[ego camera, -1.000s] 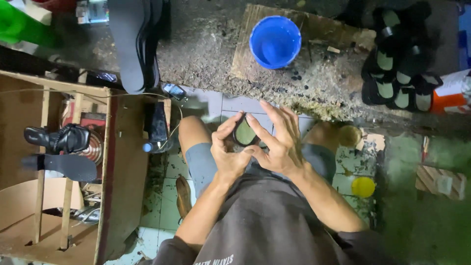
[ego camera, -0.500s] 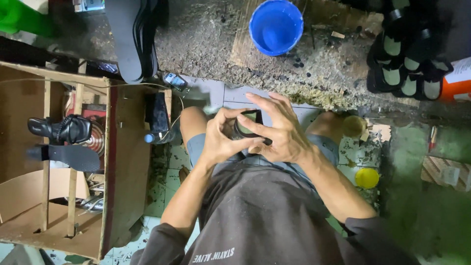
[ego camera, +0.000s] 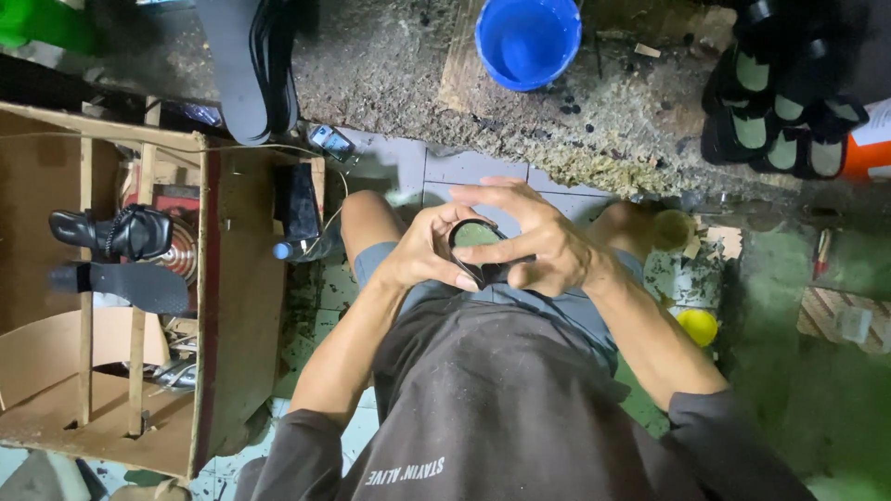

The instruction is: Applying adhesive to the edges and surfaces of shoe soles and components manually in a workshop.

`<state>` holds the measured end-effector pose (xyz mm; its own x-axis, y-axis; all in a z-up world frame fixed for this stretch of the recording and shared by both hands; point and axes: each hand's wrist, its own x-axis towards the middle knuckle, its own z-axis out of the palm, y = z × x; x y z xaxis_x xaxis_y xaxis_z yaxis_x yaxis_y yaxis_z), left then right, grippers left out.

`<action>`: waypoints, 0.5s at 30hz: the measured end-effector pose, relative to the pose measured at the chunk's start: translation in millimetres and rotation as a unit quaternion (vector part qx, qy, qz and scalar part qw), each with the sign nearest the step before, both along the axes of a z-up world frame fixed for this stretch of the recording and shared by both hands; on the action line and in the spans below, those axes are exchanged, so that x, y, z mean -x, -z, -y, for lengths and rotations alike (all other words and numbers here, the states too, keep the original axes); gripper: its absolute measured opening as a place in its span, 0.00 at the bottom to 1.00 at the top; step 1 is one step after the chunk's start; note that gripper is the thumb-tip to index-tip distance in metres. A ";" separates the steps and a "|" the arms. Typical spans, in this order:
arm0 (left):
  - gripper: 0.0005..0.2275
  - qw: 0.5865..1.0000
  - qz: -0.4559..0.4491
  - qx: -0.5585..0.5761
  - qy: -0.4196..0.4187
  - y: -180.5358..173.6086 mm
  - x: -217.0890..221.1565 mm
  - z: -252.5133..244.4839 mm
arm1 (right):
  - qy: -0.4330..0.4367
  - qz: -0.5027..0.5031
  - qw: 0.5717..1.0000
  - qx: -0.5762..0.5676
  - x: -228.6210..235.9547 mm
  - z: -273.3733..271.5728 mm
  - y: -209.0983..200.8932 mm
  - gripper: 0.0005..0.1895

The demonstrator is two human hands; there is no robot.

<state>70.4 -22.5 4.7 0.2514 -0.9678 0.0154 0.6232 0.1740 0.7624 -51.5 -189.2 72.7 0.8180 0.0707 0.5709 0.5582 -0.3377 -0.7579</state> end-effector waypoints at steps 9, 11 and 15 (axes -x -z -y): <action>0.33 0.987 -0.147 0.005 -0.067 -17.2 5.8 -17.7 | 0.306 -0.169 0.933 0.088 -31.6 70.8 -5.5 0.23; 0.29 0.975 -0.203 -0.004 -0.088 -30.7 9.9 -9.7 | 0.336 -0.195 0.903 0.184 -47.0 88.7 4.7 0.21; 0.24 0.963 -0.216 -0.069 -0.143 -47.5 11.6 -2.8 | 0.298 -0.246 0.823 0.417 -68.4 117.4 30.9 0.36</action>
<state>58.7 -19.6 52.1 0.4613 -0.8435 -0.2753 0.8298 0.3003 0.4704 16.9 -306.5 41.8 0.9668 -0.2276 0.1165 -0.2001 -0.9572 -0.2090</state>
